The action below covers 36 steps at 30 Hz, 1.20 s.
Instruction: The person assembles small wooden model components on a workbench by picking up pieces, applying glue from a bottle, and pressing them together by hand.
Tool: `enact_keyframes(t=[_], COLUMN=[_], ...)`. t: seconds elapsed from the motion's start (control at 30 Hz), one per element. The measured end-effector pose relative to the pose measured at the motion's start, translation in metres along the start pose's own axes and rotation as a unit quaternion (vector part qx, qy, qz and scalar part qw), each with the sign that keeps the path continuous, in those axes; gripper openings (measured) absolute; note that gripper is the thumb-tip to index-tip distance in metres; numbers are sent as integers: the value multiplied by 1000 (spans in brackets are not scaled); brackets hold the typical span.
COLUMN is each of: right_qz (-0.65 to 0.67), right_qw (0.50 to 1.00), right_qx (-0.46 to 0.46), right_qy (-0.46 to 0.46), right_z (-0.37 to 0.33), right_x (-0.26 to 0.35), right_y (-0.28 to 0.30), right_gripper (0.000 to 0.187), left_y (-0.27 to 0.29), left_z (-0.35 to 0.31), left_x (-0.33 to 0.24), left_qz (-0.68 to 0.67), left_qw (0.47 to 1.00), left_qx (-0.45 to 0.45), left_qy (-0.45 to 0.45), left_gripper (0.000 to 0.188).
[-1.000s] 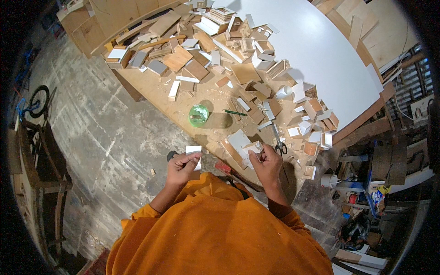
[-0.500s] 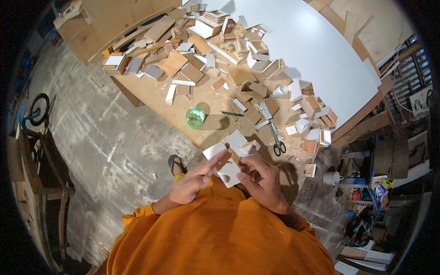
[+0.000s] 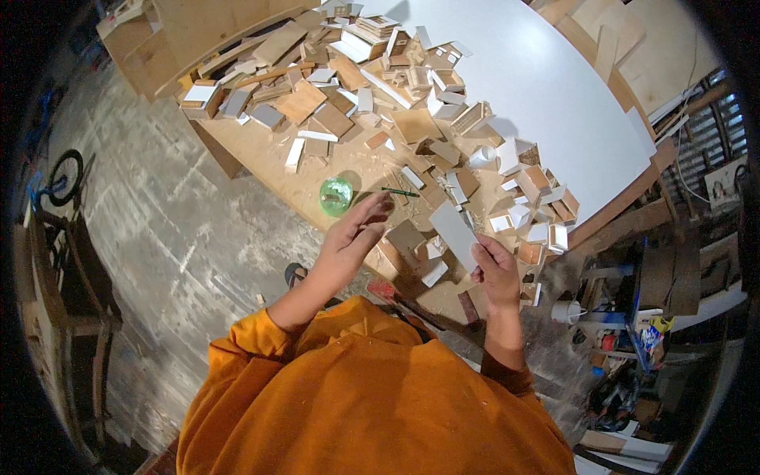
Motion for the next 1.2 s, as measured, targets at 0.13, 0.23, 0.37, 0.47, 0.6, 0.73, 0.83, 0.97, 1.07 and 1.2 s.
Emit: enact_keyframes(t=[0.13,0.23,0.37,0.47,0.6,0.73,0.83,0.97,1.07,1.2], right_qz=[4,4,-11,-8,9,1,5,0,-6,-13], right_qw=[999,999,999,1000,1000,1000,1000,1000,1000,1000], right_qx=[19,19,10,4,1,-4,-7,-12,-6,-2], right_qy=[35,41,32,22,25,22,17,16,22,21], right_z=[-3,-3,-3,-4,-4,-2,-2,-2,-1,-1], right_x=[0,1,-6,-11,-11,-13,-13,-14,-16,-18], right_y=[-16,-18,-12,-11,-13,-12,-11,-10,-9,-11], right_gripper=[27,28,28,28,27,25,25,25,26,26], left_y=[-16,-25,-31,-33,-34,-37,-37,-39,-40,-37], left_z=[24,32,38,42,47,51,50,51,49,50], left_x=[3,11,15,17,25,31,32,35,32,34], left_qz=[52,81,139,136,127,110,115,75,69,88], left_qw=[999,997,990,990,992,994,993,997,997,996], left_qx=[4,1,10,12,19,23,25,23,22,17], left_qy=[-9,19,4,-15,-18,-12,-3,4,21,2], left_gripper=[48,48,45,42,39,37,36,35,35,37])
Point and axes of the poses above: each hand's wrist, its own z-axis towards the middle knuckle, its own y-axis out of the back of the hand, x = y × z, the point moved 8 cm from there along z, towards the middle knuckle, and after that the axes turned 12 degrees about -x, right-handed, at the moved point
